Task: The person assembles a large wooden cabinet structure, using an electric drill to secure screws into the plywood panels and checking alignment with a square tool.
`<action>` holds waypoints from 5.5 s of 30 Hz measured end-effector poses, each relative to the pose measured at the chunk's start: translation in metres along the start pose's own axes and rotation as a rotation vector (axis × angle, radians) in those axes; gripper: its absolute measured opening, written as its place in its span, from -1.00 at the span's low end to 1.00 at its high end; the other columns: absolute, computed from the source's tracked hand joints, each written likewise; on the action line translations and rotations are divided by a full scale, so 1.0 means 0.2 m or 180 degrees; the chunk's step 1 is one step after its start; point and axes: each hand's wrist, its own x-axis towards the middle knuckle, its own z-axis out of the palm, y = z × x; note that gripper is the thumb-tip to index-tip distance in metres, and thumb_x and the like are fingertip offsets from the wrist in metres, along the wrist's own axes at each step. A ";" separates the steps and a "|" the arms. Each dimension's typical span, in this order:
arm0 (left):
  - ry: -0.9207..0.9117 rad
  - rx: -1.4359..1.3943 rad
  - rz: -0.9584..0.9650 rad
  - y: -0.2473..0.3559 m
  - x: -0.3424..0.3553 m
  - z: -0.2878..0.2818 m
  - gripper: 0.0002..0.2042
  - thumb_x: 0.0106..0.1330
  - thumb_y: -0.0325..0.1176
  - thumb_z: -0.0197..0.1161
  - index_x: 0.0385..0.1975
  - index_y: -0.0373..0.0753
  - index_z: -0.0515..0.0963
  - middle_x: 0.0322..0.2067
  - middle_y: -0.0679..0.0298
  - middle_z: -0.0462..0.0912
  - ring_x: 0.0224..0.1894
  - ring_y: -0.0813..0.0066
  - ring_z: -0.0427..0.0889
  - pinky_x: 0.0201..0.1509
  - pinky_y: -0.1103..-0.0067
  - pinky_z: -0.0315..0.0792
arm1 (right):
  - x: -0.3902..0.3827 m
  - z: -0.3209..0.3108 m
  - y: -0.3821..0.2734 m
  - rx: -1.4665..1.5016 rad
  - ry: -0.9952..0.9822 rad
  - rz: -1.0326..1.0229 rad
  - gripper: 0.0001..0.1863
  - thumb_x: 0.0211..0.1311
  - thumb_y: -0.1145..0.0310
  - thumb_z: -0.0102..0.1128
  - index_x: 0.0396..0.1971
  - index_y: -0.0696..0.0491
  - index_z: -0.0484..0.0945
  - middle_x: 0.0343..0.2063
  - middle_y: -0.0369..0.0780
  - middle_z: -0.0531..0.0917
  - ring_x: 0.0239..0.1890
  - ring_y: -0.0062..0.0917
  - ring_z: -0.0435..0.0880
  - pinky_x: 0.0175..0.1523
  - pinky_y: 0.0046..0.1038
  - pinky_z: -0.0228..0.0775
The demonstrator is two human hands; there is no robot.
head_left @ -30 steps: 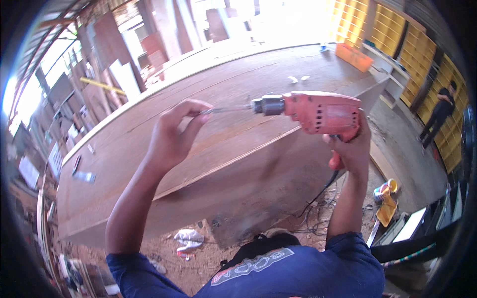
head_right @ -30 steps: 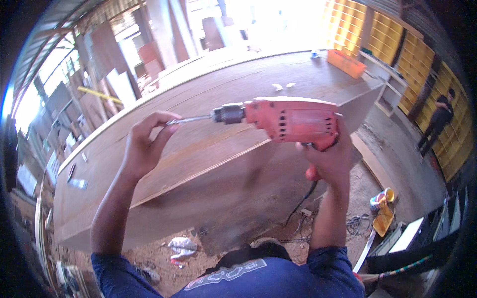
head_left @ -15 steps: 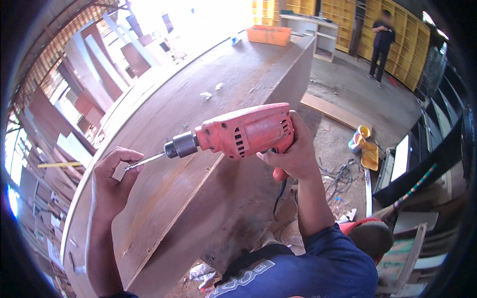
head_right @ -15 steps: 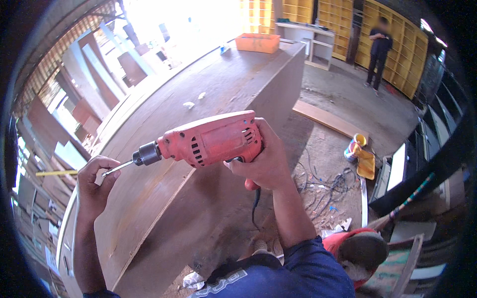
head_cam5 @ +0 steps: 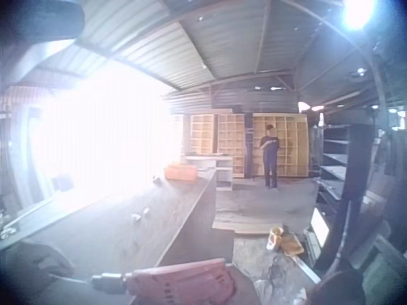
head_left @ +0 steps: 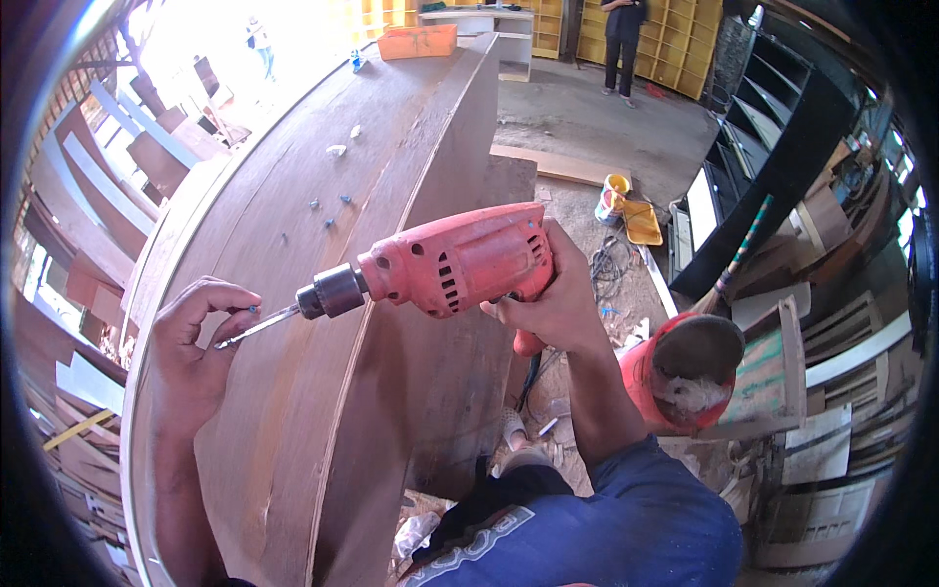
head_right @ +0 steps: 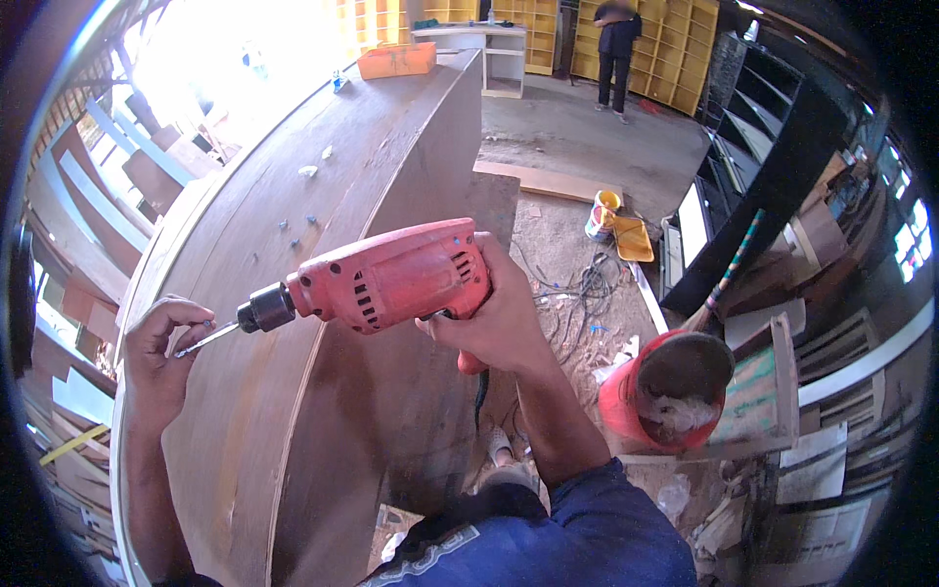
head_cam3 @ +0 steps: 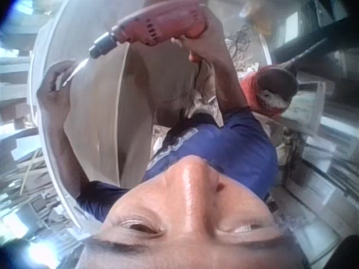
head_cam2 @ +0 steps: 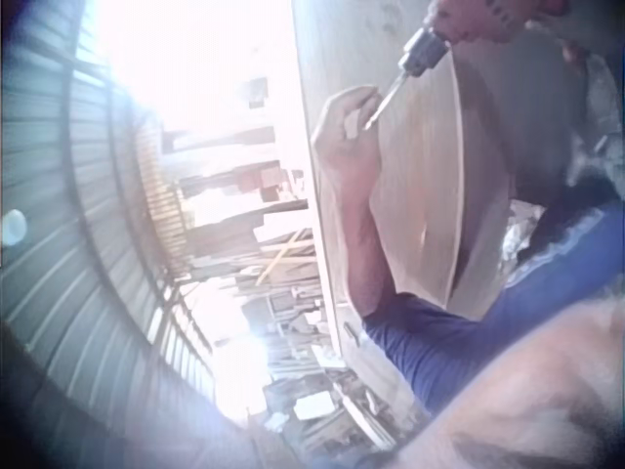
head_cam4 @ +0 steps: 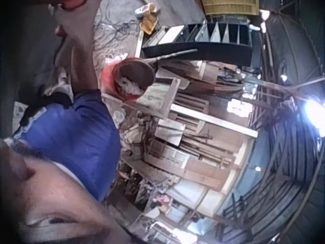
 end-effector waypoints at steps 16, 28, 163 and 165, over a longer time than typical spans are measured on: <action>0.0294 0.0350 0.0179 0.20 -0.65 -0.50 -0.87 0.55 -0.47 0.31 -0.09 -0.40 0.70 -0.16 0.12 0.82 -0.04 0.39 0.78 0.13 0.46 0.59 | -0.39 0.28 -0.36 0.0230 0.0192 -0.0910 -0.26 -0.13 0.58 0.63 0.17 0.14 0.54 -0.03 -0.26 0.74 0.04 -0.58 0.75 0.17 -0.43 0.63; 0.0451 0.0753 -0.0596 0.13 -0.88 -0.63 -0.79 0.52 -0.31 0.44 -0.03 -0.31 0.77 -0.20 0.20 0.85 -0.09 0.49 0.75 0.08 0.42 0.59 | -0.17 0.55 -0.35 -0.0718 0.0104 -0.1189 -0.26 -0.19 0.53 0.65 0.12 0.06 0.53 -0.10 -0.24 0.71 -0.07 -0.53 0.74 0.06 -0.43 0.62; 0.1092 0.1565 -0.1720 -2.07 -0.65 -0.95 -0.48 0.60 -0.04 0.28 0.37 -0.27 0.60 0.39 -0.12 0.60 0.50 -0.06 0.51 0.60 0.24 0.34 | 0.17 0.93 -0.17 -0.1105 -0.0427 0.0444 -0.08 -0.15 0.23 0.69 0.32 0.16 0.52 -0.07 -0.07 0.83 -0.01 -0.31 0.85 0.16 -0.28 0.65; 0.1133 0.1665 -0.1692 -2.10 -0.65 -0.95 -0.47 0.58 -0.03 0.30 0.37 -0.28 0.59 0.35 -0.13 0.64 0.48 -0.06 0.53 0.59 0.24 0.35 | 0.17 0.93 -0.17 -0.1166 -0.0412 0.0431 -0.07 -0.16 0.23 0.70 0.32 0.16 0.52 -0.06 -0.07 0.83 -0.01 -0.32 0.85 0.17 -0.29 0.65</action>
